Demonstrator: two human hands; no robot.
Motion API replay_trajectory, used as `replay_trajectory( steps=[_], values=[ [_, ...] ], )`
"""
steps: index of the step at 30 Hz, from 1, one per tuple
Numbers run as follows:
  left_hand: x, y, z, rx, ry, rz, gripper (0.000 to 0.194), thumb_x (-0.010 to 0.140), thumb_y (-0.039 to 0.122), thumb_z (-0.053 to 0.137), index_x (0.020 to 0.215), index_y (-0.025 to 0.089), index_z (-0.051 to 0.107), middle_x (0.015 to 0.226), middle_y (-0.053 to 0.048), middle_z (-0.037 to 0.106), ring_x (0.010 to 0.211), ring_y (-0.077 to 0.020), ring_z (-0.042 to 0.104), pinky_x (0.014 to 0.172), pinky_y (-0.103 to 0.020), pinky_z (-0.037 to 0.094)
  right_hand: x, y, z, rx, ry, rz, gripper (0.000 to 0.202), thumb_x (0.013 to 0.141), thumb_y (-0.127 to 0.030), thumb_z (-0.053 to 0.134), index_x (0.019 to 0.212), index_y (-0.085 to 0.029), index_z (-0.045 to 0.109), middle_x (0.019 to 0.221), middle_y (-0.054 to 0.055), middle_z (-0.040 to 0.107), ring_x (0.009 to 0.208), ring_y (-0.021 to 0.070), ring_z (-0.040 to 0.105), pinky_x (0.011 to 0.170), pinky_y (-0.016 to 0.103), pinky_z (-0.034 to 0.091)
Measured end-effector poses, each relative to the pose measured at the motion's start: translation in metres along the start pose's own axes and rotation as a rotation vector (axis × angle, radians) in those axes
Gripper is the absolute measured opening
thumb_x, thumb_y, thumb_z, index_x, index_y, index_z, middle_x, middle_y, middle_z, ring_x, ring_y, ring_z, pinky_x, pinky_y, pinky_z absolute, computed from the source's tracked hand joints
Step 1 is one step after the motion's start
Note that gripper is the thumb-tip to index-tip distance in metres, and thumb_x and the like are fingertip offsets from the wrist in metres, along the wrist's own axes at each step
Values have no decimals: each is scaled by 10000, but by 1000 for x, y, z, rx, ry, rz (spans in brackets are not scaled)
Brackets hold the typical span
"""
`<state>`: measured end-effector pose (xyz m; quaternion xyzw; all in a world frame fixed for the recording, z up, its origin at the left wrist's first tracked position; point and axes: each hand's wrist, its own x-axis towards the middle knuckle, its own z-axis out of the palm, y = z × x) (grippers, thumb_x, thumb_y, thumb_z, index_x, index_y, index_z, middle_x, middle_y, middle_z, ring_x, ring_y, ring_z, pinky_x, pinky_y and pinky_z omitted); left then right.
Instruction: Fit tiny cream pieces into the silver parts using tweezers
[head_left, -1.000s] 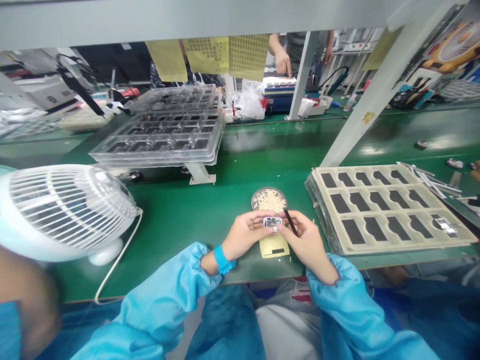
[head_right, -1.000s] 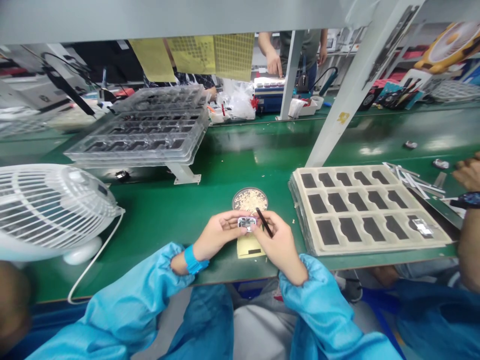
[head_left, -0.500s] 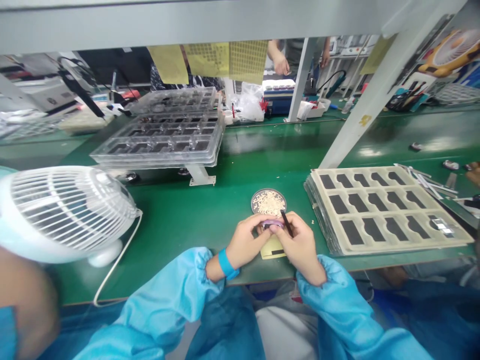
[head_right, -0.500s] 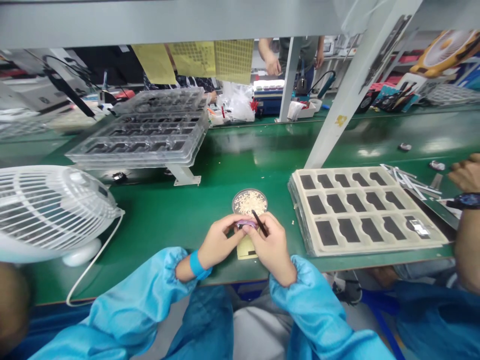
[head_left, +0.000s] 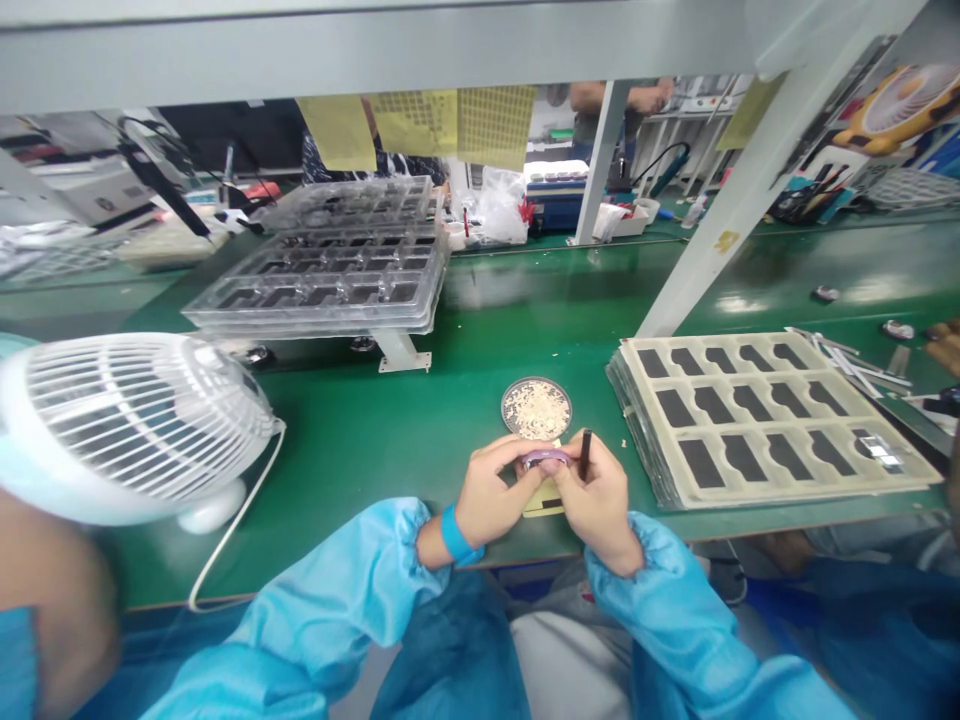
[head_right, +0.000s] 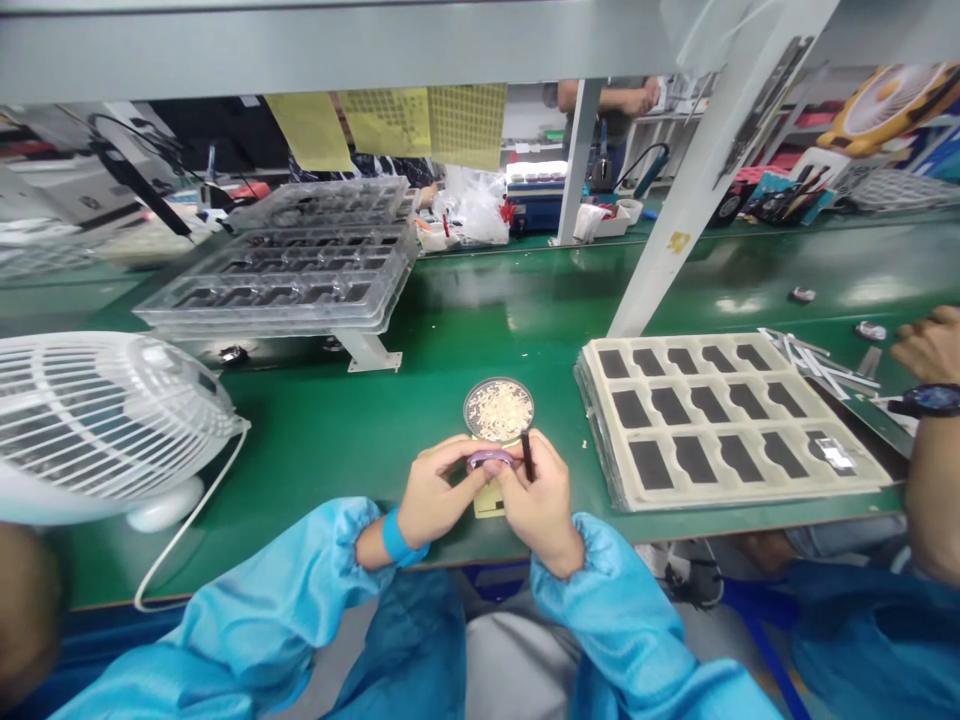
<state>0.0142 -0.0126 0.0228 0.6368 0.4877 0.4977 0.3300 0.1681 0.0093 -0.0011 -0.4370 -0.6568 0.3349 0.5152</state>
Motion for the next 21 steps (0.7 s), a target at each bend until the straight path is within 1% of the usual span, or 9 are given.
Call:
replay_trajectory(
  steps=[2, 3, 6, 7, 9, 10, 12, 15, 21],
  values=[
    [1, -3, 0, -9, -16, 21, 166, 899, 213, 677, 1041, 201, 761, 985, -65, 748, 899, -192, 664, 821, -294, 511, 2, 0, -4, -21, -38, -13, 120, 882, -330, 713, 860, -217, 677, 748, 0, 529, 604, 146, 464, 547, 276, 388],
    [2, -5, -1, 0, -24, 43, 183, 900, 189, 669, 1059, 204, 757, 1010, -64, 745, 934, -193, 665, 850, -296, 508, 3, 0, -7, -37, -62, -24, 122, 866, -324, 734, 897, -217, 683, 789, 6, 550, 596, 139, 455, 534, 274, 381],
    [4, -11, -1, 79, -25, 133, 265, 899, 128, 640, 1126, 218, 743, 1011, -59, 729, 932, -184, 653, 845, -295, 504, 6, -1, -18, -51, -83, -80, 324, 795, -315, 812, 1062, -212, 661, 983, 47, 595, 577, 115, 444, 474, 262, 355],
    [4, -12, -1, 105, -22, 159, 287, 901, 123, 632, 1149, 223, 736, 997, -58, 722, 917, -181, 648, 828, -293, 504, 8, -1, -21, -48, -83, -112, 338, 798, -300, 811, 1086, -213, 656, 1011, 55, 594, 575, 110, 450, 457, 257, 348],
    [5, -14, -1, 139, -9, 191, 307, 910, 124, 617, 1177, 228, 726, 969, -54, 709, 890, -174, 639, 798, -289, 504, 10, -2, -27, -46, -100, -203, 219, 856, -247, 753, 1057, -215, 674, 972, 52, 592, 613, 120, 501, 472, 251, 378],
    [5, -15, -1, 148, -5, 198, 314, 911, 124, 612, 1187, 228, 721, 961, -51, 703, 884, -171, 636, 793, -286, 504, 12, -1, -28, -53, -127, -250, 143, 888, -216, 713, 1028, -216, 688, 938, 49, 592, 661, 135, 540, 510, 253, 414],
    [5, -15, 0, 159, 2, 196, 321, 907, 117, 609, 1189, 223, 718, 953, -48, 695, 880, -167, 632, 794, -284, 505, 15, 0, -30, -72, -177, -318, 107, 913, -177, 676, 1010, -216, 701, 902, 50, 594, 773, 166, 595, 609, 273, 478],
    [6, -17, -1, 169, -7, 174, 328, 896, 104, 604, 1186, 210, 715, 956, -49, 686, 882, -166, 628, 801, -284, 505, 18, 3, -30, -93, -220, -324, 119, 911, -180, 688, 1024, -213, 703, 904, 51, 594, 818, 176, 608, 686, 294, 511],
    [5, -22, -1, 207, -32, 132, 340, 892, 109, 596, 1202, 205, 699, 941, -46, 666, 876, -172, 614, 799, -289, 500, 20, 7, -29, -135, -254, -316, 121, 934, -224, 665, 1047, -231, 708, 917, 45, 592, 799, 170, 605, 705, 289, 506]
  ],
)
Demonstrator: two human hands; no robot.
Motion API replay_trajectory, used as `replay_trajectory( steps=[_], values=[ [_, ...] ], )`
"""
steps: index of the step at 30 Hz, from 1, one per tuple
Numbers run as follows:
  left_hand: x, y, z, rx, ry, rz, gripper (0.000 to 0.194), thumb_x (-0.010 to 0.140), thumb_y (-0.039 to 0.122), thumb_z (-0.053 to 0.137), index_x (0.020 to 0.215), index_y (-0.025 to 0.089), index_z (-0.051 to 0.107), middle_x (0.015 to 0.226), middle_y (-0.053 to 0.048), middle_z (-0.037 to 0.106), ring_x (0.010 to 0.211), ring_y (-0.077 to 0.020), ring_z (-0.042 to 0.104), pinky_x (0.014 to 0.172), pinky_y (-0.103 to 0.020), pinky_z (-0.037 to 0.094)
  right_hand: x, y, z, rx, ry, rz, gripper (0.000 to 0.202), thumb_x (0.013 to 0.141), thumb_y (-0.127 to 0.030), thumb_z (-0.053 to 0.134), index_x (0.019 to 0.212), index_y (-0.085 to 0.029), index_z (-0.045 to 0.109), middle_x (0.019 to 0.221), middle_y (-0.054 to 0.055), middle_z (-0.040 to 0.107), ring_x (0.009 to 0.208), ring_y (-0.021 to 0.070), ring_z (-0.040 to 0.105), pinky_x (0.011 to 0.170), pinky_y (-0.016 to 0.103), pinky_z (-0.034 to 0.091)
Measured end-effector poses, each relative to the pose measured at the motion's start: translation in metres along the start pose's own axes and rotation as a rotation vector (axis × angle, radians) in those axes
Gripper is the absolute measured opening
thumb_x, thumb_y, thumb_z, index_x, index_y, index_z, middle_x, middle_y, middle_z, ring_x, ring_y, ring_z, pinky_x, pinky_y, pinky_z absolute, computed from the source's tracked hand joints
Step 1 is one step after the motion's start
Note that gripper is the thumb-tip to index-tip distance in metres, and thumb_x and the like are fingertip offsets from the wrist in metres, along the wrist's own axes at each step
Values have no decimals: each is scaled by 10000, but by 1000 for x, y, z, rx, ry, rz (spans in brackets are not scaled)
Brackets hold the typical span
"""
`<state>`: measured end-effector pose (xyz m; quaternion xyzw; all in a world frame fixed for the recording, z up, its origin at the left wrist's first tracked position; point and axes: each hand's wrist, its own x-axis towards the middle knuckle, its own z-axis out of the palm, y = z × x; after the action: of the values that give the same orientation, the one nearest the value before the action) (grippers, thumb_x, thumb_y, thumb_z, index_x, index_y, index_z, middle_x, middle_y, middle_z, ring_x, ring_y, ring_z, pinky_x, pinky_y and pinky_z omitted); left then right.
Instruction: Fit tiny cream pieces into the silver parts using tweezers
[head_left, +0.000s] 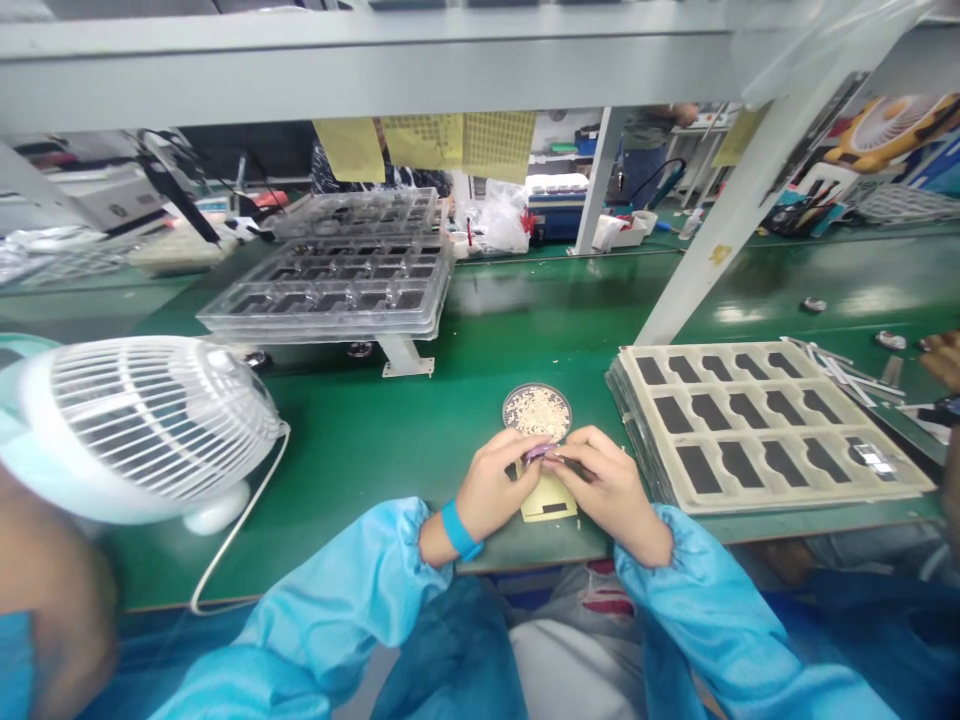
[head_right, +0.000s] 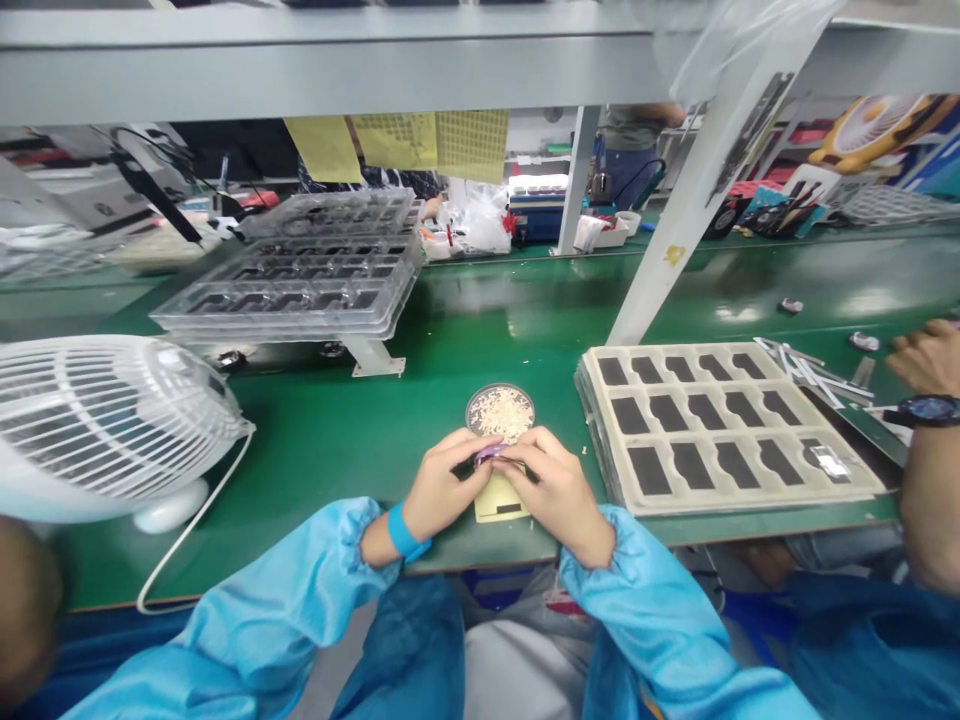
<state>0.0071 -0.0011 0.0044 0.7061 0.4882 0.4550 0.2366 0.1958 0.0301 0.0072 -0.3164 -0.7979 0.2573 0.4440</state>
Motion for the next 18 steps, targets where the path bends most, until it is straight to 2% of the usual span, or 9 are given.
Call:
replay_trajectory(
  steps=[6, 8, 11, 13, 16, 18],
  values=[
    [4, 0, -3, 39, -27, -35, 281, 904, 126, 578, 1147, 207, 693, 962, -50, 664, 905, -183, 615, 811, -295, 495, 19, -3, -4, -3, -184, 61, 43, 949, -214, 628, 946, -215, 671, 899, 35, 583, 830, 181, 588, 740, 294, 475],
    [6, -2, -7, 43, -8, -49, 247, 905, 137, 583, 1121, 210, 677, 1000, -48, 673, 937, -185, 622, 837, -298, 493, 29, -3, -3, 34, -208, 72, 51, 944, -210, 625, 895, -209, 642, 880, 30, 587, 835, 187, 584, 747, 298, 471],
    [12, -9, -16, 45, 57, -118, 263, 890, 154, 604, 1145, 217, 619, 1009, -30, 685, 914, -174, 638, 840, -295, 501, 42, 3, -2, 25, -133, 109, 102, 964, -244, 587, 872, -206, 609, 866, 34, 588, 820, 194, 585, 738, 305, 472],
    [17, -18, -25, 81, 80, -174, 246, 889, 171, 600, 1131, 216, 600, 967, -17, 688, 872, -165, 644, 826, -289, 508, 45, 12, -1, -94, -74, 148, 139, 989, -265, 529, 895, -204, 611, 882, 45, 591, 828, 208, 594, 756, 326, 470],
    [32, -35, -40, 214, 73, -239, 221, 888, 183, 586, 1104, 212, 625, 938, -16, 694, 862, -164, 650, 835, -287, 512, 42, 29, 1, -289, -91, 203, 133, 980, -281, 531, 951, -209, 639, 916, 54, 607, 833, 227, 610, 765, 349, 463],
    [51, -47, -50, 291, 77, -271, 246, 879, 186, 593, 1117, 210, 650, 939, -24, 705, 875, -172, 658, 850, -290, 514, 38, 37, 3, -301, -91, 218, 109, 939, -307, 606, 908, -209, 640, 894, 44, 615, 810, 225, 615, 747, 343, 460]
  ],
)
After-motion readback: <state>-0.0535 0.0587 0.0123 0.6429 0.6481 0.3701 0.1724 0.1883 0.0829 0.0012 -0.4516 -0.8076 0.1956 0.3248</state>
